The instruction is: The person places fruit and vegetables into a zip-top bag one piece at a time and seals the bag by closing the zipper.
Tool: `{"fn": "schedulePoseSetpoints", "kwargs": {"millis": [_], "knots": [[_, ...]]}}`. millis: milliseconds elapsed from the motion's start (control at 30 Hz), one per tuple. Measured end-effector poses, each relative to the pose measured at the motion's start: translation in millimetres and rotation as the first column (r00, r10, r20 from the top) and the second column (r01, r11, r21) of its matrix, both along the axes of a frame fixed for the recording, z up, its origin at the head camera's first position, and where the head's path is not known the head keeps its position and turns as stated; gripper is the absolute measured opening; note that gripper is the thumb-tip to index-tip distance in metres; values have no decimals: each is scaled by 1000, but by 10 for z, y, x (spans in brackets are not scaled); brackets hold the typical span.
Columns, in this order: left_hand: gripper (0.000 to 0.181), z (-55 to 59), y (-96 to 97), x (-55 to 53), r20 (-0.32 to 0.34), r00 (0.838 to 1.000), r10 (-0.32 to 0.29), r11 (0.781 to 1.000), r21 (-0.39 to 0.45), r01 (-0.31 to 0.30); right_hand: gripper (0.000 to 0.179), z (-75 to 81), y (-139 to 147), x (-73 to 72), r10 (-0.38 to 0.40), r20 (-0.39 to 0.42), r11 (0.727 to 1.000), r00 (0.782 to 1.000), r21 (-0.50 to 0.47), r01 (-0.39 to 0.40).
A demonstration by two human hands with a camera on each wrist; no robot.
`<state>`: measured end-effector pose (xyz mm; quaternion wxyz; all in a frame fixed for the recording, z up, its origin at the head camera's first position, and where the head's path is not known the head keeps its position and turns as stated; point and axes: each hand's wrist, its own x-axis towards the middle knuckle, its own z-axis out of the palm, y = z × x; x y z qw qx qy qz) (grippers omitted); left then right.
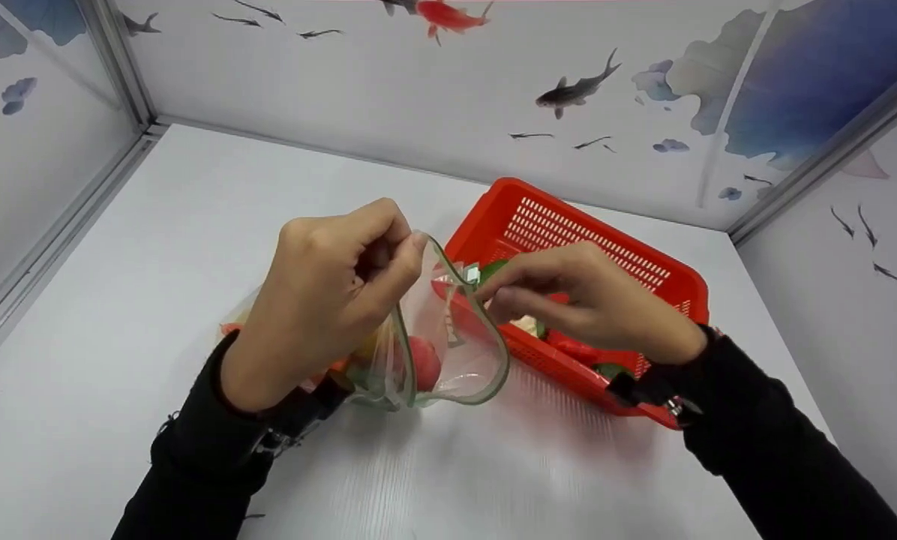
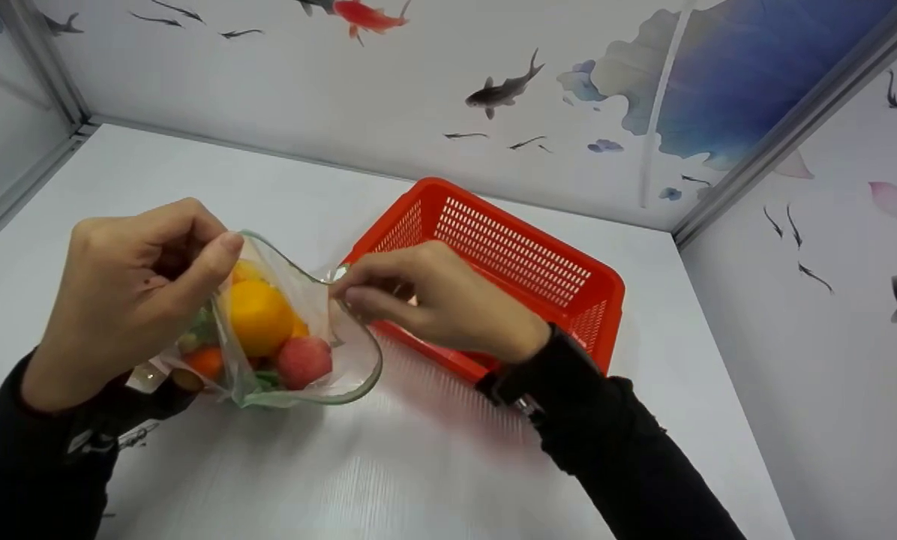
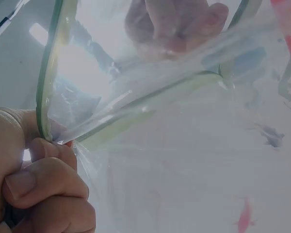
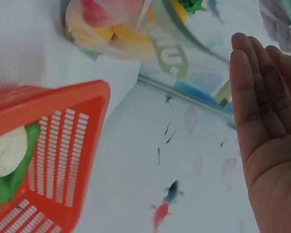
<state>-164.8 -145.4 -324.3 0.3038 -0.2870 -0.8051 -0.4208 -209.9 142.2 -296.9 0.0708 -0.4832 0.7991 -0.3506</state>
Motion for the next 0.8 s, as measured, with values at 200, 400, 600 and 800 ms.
{"fn": "schedulePoseSetpoints", "kwargs": {"millis": [200,400,600,800], "knots": [[24,5,-12,0,7,1000,-8,1000,0,8,20,-134,350,-401,-288,-68,944,955,147,295],[24,9,-5,5,4,1000,-7,1000,9,7,43,-488,538,-676,-361,-104,854,927,364,373],[25,13,11,12,5,1000,-10,1000,27,10,66,-723,475,-742,-372,-83,767,925,533,356],[25,10,22,15,4,1000,-15,999,30,15,52,-856,349,-734,-352,-47,738,935,601,308]]}}
